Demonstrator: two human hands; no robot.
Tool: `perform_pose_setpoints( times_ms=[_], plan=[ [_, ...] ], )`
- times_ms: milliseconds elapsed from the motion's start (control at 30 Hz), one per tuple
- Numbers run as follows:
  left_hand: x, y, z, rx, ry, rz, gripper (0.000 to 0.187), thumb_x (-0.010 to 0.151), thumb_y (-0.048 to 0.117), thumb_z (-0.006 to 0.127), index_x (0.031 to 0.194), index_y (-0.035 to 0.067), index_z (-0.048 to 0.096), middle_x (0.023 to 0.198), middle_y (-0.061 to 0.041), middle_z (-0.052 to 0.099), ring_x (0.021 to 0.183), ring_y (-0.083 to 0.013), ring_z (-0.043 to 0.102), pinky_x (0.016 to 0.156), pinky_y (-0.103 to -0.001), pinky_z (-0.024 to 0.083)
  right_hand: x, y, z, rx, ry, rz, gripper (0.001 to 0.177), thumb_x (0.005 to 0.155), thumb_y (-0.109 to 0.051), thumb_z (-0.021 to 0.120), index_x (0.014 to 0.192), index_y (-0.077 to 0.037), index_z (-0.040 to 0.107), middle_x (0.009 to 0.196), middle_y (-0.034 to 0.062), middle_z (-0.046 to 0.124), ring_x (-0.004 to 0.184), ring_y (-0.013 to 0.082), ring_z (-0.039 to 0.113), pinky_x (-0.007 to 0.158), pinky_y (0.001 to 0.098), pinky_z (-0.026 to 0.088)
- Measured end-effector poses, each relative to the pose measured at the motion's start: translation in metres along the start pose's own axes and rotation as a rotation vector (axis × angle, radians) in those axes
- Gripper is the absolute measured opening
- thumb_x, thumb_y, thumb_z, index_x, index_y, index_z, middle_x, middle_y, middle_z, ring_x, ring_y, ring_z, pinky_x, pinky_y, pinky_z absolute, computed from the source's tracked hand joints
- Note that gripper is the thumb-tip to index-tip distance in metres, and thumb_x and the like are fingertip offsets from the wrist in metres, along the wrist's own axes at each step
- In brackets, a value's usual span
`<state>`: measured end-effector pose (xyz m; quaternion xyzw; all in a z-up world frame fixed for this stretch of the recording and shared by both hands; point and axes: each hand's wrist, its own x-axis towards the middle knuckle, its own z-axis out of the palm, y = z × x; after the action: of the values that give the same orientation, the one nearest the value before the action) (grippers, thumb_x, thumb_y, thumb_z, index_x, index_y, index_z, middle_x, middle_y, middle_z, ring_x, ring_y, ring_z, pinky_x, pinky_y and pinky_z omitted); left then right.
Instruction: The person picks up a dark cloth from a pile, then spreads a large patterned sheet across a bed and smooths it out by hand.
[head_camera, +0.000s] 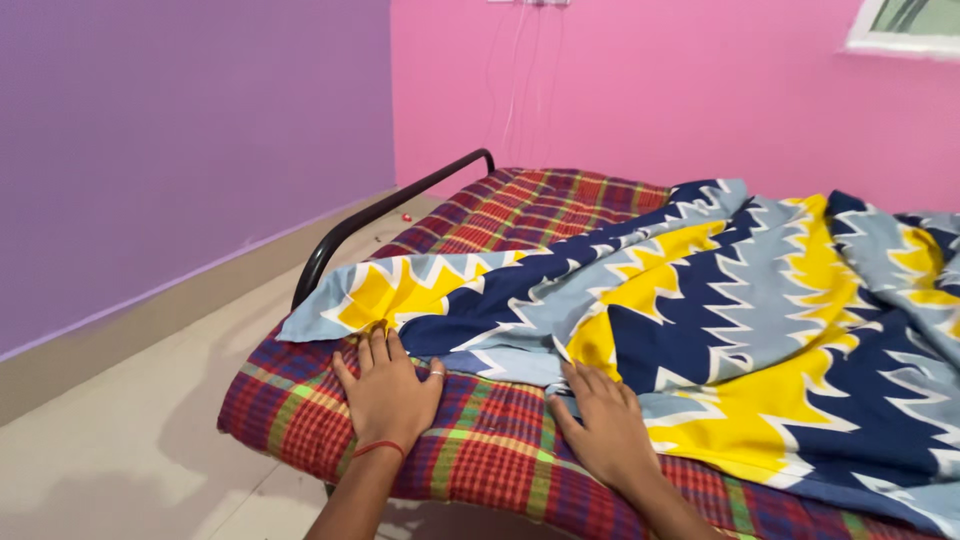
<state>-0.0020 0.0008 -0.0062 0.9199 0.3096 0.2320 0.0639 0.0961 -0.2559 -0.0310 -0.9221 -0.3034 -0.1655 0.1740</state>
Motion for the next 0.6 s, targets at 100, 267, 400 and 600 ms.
perform_pose_setpoints(
  times_ms=[100, 267, 400, 600],
  plan=[
    [-0.001, 0.001, -0.003, -0.009, -0.012, -0.014, 0.086, 0.089, 0.06, 0.053, 0.151, 0.001, 0.038, 0.159, -0.012, 0.035, 0.15, -0.0267, 0.026, 0.121, -0.06, 0.009, 0.002, -0.001, -0.004, -0.002, 0.004, 0.005, 0.064, 0.096, -0.052, 0.048, 0.145, -0.011, 0.049, 0.151, 0.0103, 0.049, 0.144, 0.0264, 0.039, 0.117, 0.0487, 0.025],
    [0.001, 0.002, -0.003, 0.009, 0.024, -0.022, 0.085, 0.089, 0.06, 0.055, 0.15, 0.002, 0.04, 0.159, -0.012, 0.037, 0.151, -0.026, 0.027, 0.121, -0.059, 0.011, 0.002, -0.003, -0.005, 0.015, -0.06, 0.047, 0.065, 0.095, -0.053, 0.047, 0.146, -0.012, 0.048, 0.151, 0.0093, 0.048, 0.145, 0.0255, 0.039, 0.119, 0.0482, 0.024],
    [0.001, 0.0, -0.002, 0.01, 0.015, -0.021, 0.085, 0.089, 0.06, 0.056, 0.149, 0.002, 0.041, 0.157, -0.012, 0.038, 0.149, -0.0264, 0.029, 0.119, -0.059, 0.013, 0.003, -0.003, -0.006, 0.04, -0.043, 0.05, 0.064, 0.095, -0.052, 0.049, 0.144, -0.012, 0.05, 0.151, 0.0091, 0.049, 0.144, 0.0254, 0.039, 0.118, 0.0484, 0.024],
    [0.009, -0.006, 0.01, -0.223, 0.249, -0.057, 0.08, 0.09, 0.059, 0.058, 0.143, 0.0, 0.046, 0.151, -0.018, 0.042, 0.144, -0.0317, 0.038, 0.118, -0.059, 0.023, -0.001, -0.001, -0.002, 0.178, 0.114, 0.019, 0.063, 0.089, -0.045, 0.067, 0.14, -0.01, 0.058, 0.142, 0.0127, 0.057, 0.137, 0.0283, 0.048, 0.114, 0.0449, 0.029]
  ],
)
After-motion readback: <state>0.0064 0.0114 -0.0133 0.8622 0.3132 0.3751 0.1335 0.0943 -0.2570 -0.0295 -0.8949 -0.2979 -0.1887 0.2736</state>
